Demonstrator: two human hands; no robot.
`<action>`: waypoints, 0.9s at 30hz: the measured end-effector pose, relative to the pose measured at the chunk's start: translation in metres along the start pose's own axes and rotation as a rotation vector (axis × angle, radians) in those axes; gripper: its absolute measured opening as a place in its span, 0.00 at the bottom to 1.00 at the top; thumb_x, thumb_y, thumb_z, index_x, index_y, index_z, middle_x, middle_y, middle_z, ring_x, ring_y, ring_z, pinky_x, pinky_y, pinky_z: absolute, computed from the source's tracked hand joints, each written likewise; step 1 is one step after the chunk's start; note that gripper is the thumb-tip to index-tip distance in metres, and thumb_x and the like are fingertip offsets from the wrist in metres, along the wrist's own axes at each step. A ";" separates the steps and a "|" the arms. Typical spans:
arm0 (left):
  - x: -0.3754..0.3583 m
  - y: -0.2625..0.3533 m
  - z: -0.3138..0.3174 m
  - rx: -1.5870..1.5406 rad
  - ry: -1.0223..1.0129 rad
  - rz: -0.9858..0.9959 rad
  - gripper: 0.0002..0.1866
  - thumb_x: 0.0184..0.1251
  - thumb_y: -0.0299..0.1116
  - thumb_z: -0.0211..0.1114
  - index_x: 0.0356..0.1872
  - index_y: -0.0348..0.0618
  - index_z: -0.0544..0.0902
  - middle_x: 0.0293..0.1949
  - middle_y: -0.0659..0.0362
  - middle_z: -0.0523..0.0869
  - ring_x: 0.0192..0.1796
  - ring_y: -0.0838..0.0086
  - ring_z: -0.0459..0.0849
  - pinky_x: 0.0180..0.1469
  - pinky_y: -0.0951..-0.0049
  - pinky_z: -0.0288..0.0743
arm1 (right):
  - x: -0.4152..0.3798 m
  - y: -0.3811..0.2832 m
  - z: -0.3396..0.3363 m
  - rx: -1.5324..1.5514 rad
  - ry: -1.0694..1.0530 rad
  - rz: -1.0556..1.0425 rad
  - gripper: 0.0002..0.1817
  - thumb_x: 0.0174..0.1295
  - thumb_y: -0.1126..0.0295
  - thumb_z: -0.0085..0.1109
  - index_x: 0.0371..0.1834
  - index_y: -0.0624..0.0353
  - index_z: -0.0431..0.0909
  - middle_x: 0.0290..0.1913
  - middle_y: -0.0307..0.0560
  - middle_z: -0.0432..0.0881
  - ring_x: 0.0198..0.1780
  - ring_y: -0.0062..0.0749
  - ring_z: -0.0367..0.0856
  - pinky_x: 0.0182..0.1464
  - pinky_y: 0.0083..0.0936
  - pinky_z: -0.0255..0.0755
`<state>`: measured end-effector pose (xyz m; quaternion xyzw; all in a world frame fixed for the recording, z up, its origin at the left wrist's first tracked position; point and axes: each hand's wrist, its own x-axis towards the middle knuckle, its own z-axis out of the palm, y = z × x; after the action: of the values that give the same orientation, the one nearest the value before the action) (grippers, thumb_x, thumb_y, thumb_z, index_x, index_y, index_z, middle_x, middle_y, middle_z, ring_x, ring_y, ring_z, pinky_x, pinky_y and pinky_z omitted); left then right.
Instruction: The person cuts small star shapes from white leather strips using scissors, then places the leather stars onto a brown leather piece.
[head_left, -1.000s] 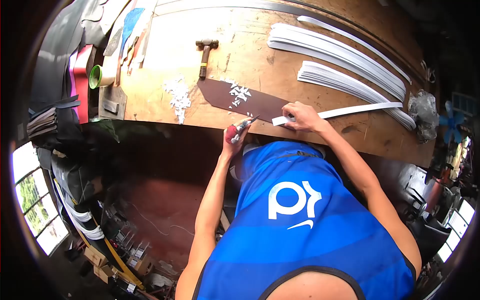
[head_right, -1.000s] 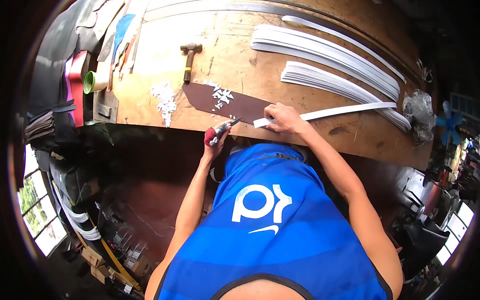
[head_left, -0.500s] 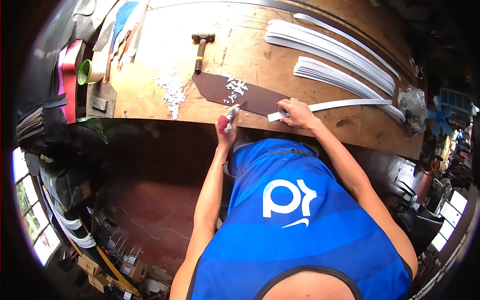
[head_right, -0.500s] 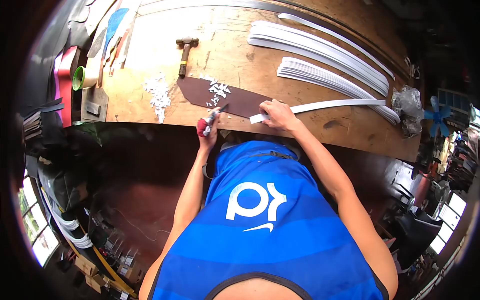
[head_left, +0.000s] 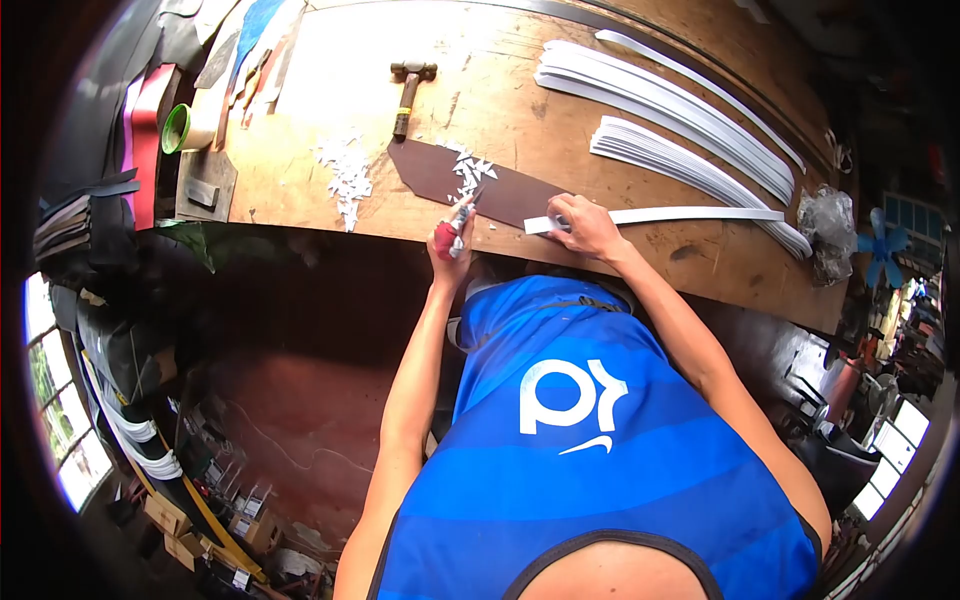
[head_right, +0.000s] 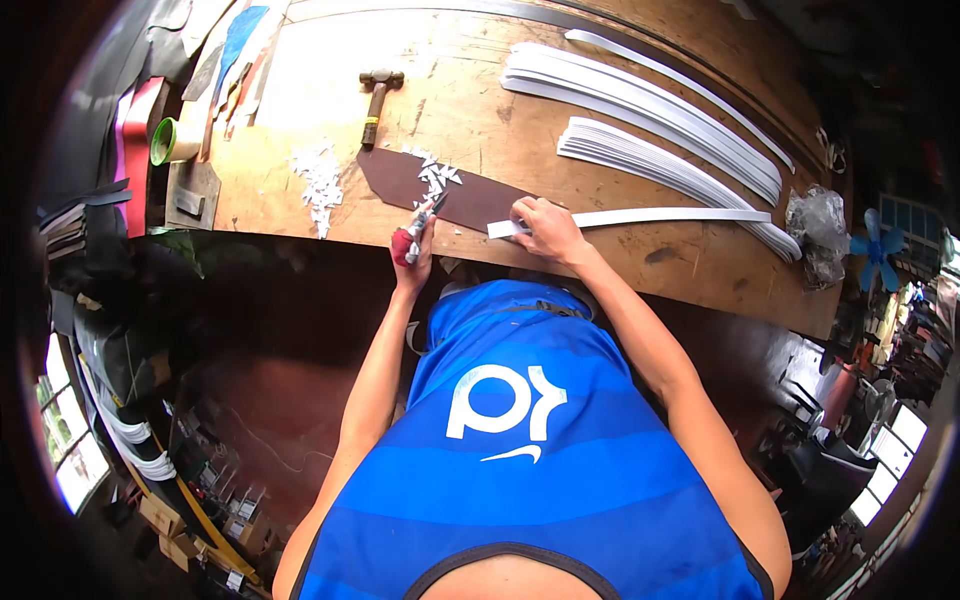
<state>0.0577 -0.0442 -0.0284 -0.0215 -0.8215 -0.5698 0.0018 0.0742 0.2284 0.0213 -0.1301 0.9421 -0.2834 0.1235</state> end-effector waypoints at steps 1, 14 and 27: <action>-0.005 0.014 0.000 0.063 0.010 0.054 0.13 0.72 0.29 0.68 0.54 0.44 0.87 0.26 0.62 0.82 0.29 0.85 0.76 0.32 0.76 0.69 | 0.003 -0.004 0.003 0.033 0.104 -0.033 0.17 0.52 0.65 0.72 0.42 0.53 0.77 0.44 0.43 0.81 0.50 0.45 0.81 0.50 0.40 0.77; -0.010 0.034 -0.001 0.430 -0.197 0.328 0.16 0.67 0.33 0.69 0.54 0.48 0.84 0.45 0.53 0.88 0.46 0.58 0.87 0.48 0.62 0.81 | 0.037 -0.015 0.029 0.042 0.207 -0.109 0.19 0.53 0.76 0.66 0.50 0.62 0.78 0.51 0.51 0.77 0.55 0.49 0.78 0.57 0.39 0.74; -0.042 0.042 0.022 0.269 -0.035 -0.022 0.16 0.71 0.28 0.66 0.58 0.42 0.84 0.40 0.48 0.88 0.36 0.61 0.86 0.41 0.66 0.79 | 0.032 0.003 0.027 -0.058 0.121 -0.249 0.15 0.54 0.72 0.65 0.46 0.56 0.79 0.52 0.47 0.78 0.54 0.44 0.77 0.59 0.38 0.71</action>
<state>0.1014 -0.0104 0.0022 -0.0221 -0.8905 -0.4541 -0.0159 0.0523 0.2072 -0.0074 -0.2322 0.9321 -0.2766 0.0264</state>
